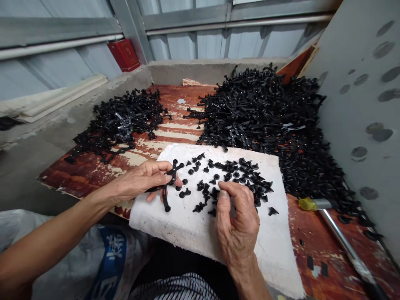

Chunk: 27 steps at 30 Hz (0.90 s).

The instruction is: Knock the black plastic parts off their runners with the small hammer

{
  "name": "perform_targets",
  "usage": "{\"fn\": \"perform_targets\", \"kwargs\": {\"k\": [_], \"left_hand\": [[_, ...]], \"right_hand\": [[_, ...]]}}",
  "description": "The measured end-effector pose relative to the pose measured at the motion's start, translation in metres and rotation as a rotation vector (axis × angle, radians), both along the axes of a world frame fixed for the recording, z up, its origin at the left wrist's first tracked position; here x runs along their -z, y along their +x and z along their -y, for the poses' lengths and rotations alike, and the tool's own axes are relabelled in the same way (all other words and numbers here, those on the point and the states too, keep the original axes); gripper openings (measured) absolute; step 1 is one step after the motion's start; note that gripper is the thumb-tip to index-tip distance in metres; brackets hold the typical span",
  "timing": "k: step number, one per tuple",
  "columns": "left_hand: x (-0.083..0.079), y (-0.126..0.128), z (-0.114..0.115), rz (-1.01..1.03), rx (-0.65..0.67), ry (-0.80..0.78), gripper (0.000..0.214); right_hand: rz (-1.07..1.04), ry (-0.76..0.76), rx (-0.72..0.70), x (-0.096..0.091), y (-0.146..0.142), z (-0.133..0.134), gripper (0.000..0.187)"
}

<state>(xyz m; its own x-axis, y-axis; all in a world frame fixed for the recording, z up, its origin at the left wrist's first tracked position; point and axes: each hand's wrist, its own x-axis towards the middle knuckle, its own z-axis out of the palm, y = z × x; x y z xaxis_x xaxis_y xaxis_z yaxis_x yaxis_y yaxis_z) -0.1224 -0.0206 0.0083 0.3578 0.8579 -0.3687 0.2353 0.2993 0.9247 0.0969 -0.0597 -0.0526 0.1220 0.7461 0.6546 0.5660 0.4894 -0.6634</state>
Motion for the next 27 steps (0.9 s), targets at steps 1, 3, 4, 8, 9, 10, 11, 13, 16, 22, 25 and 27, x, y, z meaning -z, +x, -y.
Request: {"fn": "perform_targets", "kwargs": {"k": [1, 3, 4, 8, 9, 10, 11, 13, 16, 22, 25, 27], "left_hand": [[0.001, -0.001, 0.002, 0.003, -0.007, -0.003, 0.025], [0.004, -0.001, 0.003, 0.005, -0.02, -0.012, 0.024], [0.005, -0.001, 0.003, 0.005, -0.023, -0.017, 0.024], [0.01, 0.0, 0.0, 0.011, -0.001, -0.027, 0.02], [0.011, 0.0, -0.001, 0.012, 0.004, -0.022, 0.019], [0.012, 0.001, -0.002, 0.01, 0.009, -0.015, 0.017], [0.013, 0.001, -0.003, 0.004, 0.016, -0.01, 0.016], [0.013, 0.001, -0.003, -0.011, 0.035, -0.005, 0.017], [0.012, 0.0, -0.001, -0.03, 0.06, 0.004, 0.019], [0.011, -0.004, 0.004, -0.049, 0.004, 0.029, 0.022], [0.012, -0.003, 0.009, -0.052, -0.012, 0.07, 0.023], [0.013, -0.001, 0.012, -0.057, -0.002, 0.091, 0.023]], "right_hand": [[-0.001, -0.003, 0.0, 0.0, 0.0, 0.0, 0.014], [-0.007, -0.004, 0.006, 0.0, 0.0, 0.001, 0.014], [-0.01, -0.006, 0.012, 0.0, 0.0, 0.001, 0.014], [0.042, 0.006, 0.004, 0.001, 0.001, -0.001, 0.016], [0.099, 0.03, -0.012, 0.001, 0.001, -0.001, 0.017], [0.178, 0.063, -0.034, 0.002, 0.0, -0.002, 0.018], [0.272, 0.094, -0.057, 0.002, -0.001, -0.003, 0.02], [0.461, 0.124, -0.098, 0.003, -0.005, -0.005, 0.023], [0.65, 0.079, -0.169, 0.004, -0.012, -0.006, 0.028], [0.694, 0.007, -0.288, 0.005, -0.013, -0.005, 0.027], [0.606, 0.003, -0.336, 0.002, -0.01, -0.005, 0.021], [0.531, 0.017, -0.366, -0.001, -0.008, -0.005, 0.017]]}}
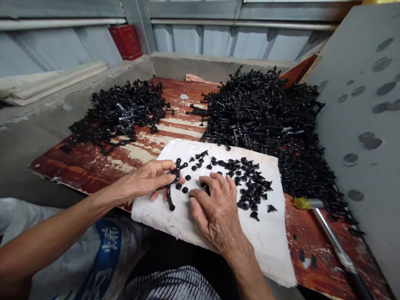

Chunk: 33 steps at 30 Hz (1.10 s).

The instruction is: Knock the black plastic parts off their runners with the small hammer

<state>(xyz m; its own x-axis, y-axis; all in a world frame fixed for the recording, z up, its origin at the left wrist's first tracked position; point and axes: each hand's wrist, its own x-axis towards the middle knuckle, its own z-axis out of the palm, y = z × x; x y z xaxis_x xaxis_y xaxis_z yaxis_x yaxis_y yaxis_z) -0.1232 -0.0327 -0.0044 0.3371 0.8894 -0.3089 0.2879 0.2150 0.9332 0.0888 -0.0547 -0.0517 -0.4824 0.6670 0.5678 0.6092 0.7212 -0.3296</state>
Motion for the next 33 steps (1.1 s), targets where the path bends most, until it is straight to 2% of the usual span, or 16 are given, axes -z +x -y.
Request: {"fn": "perform_targets", "kwargs": {"k": [2, 5, 8, 11, 15, 23, 28, 33], "left_hand": [[-0.002, 0.001, 0.002, 0.011, 0.013, 0.006, 0.023], [-0.011, 0.001, -0.003, 0.049, -0.021, 0.03, 0.022], [-0.022, 0.001, -0.022, 0.085, -0.065, 0.053, 0.017], [-0.026, 0.004, -0.048, 0.116, -0.053, 0.015, 0.014], [-0.021, 0.01, -0.072, 0.096, 0.007, -0.03, 0.012], [-0.017, 0.009, -0.078, 0.057, 0.126, -0.031, 0.023], [-0.008, 0.002, -0.091, 0.07, 0.108, -0.049, 0.024], [-0.004, -0.004, -0.099, 0.083, -0.007, -0.104, 0.024]], "right_hand": [[-0.092, 0.001, -0.002, -0.002, 0.001, 0.001, 0.015], [-0.25, -0.001, 0.086, -0.003, 0.002, 0.001, 0.014], [-0.335, 0.013, 0.194, -0.002, 0.004, 0.001, 0.015], [-0.368, 0.028, 0.227, 0.0, 0.004, 0.0, 0.015], [-0.403, 0.037, 0.239, 0.001, 0.003, -0.001, 0.014], [-0.428, 0.013, 0.251, -0.001, 0.003, -0.001, 0.014], [-0.433, 0.004, 0.246, 0.0, 0.004, -0.001, 0.014], [-0.432, 0.012, 0.248, 0.0, 0.003, -0.001, 0.014]]}}
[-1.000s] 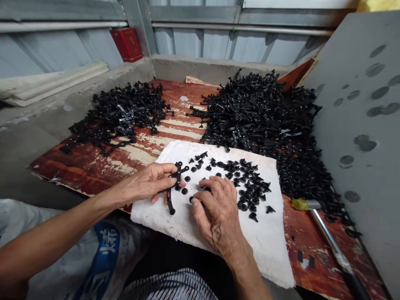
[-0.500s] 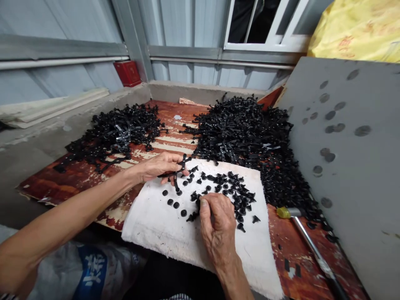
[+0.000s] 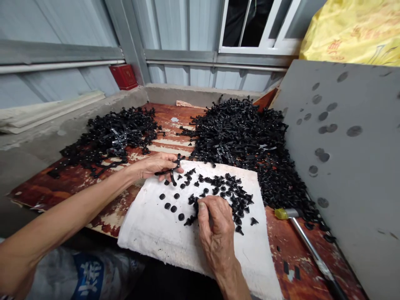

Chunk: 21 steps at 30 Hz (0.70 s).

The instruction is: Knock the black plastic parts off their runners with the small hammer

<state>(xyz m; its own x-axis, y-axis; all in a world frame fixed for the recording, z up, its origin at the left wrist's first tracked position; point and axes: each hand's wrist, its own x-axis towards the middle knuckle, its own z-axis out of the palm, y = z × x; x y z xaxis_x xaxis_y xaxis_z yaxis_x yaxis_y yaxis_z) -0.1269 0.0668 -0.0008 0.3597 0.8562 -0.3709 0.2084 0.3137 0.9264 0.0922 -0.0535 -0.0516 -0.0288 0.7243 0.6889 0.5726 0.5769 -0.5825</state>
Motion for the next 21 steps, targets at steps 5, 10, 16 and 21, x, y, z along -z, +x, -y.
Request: {"fn": "perform_targets", "kwargs": {"k": [5, 10, 16, 21], "left_hand": [[-0.009, 0.0, 0.007, 0.074, 0.064, -0.01, 0.025], [-0.009, 0.005, 0.011, 0.026, 0.161, -0.016, 0.024], [-0.006, 0.005, 0.003, 0.01, 0.087, 0.023, 0.02], [-0.002, 0.005, -0.003, -0.047, 0.039, 0.001, 0.016]], "right_hand": [[0.01, -0.003, -0.001, 0.0, 0.0, 0.001, 0.014], [0.03, -0.01, -0.014, -0.001, 0.002, 0.001, 0.013], [0.037, -0.008, -0.017, -0.001, 0.002, 0.001, 0.013], [0.041, -0.01, -0.023, 0.0, 0.002, 0.001, 0.013]]}}
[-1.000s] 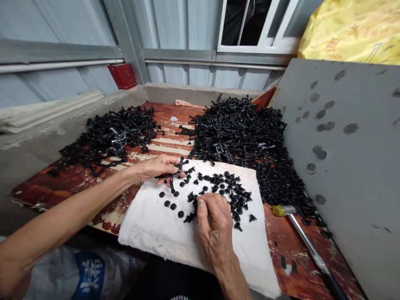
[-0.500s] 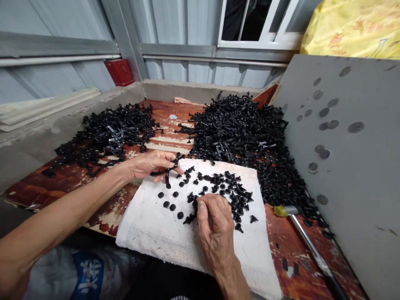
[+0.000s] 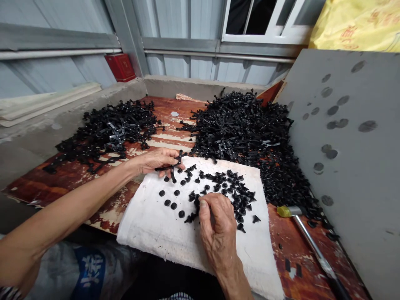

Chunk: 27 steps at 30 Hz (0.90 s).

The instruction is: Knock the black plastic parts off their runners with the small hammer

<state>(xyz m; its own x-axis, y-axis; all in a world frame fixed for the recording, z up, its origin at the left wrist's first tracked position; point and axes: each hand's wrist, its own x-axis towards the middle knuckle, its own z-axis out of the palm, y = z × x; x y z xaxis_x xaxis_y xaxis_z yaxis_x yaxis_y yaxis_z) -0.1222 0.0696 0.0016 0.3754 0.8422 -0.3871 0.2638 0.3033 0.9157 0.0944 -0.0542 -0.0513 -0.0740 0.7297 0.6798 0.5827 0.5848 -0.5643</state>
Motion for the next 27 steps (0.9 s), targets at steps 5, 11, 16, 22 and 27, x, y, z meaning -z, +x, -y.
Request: {"fn": "perform_targets", "kwargs": {"k": [5, 11, 16, 22, 27], "left_hand": [[0.002, -0.002, 0.001, 0.002, 0.002, 0.008, 0.013], [-0.001, -0.007, 0.006, -0.058, 0.008, 0.016, 0.014], [-0.009, -0.002, 0.007, -0.015, 0.04, 0.081, 0.018], [-0.013, 0.016, 0.006, -0.061, 0.178, 0.107, 0.016], [-0.012, 0.014, 0.004, -0.084, 0.237, 0.124, 0.016]], "right_hand": [[-0.003, -0.002, -0.006, 0.001, 0.0, 0.0, 0.014], [-0.007, -0.005, -0.007, 0.001, 0.001, 0.0, 0.014], [-0.007, 0.005, -0.005, 0.001, 0.0, 0.001, 0.014], [-0.011, 0.009, 0.0, 0.001, 0.0, 0.0, 0.013], [-0.018, -0.001, -0.004, 0.001, 0.001, 0.0, 0.013]]}}
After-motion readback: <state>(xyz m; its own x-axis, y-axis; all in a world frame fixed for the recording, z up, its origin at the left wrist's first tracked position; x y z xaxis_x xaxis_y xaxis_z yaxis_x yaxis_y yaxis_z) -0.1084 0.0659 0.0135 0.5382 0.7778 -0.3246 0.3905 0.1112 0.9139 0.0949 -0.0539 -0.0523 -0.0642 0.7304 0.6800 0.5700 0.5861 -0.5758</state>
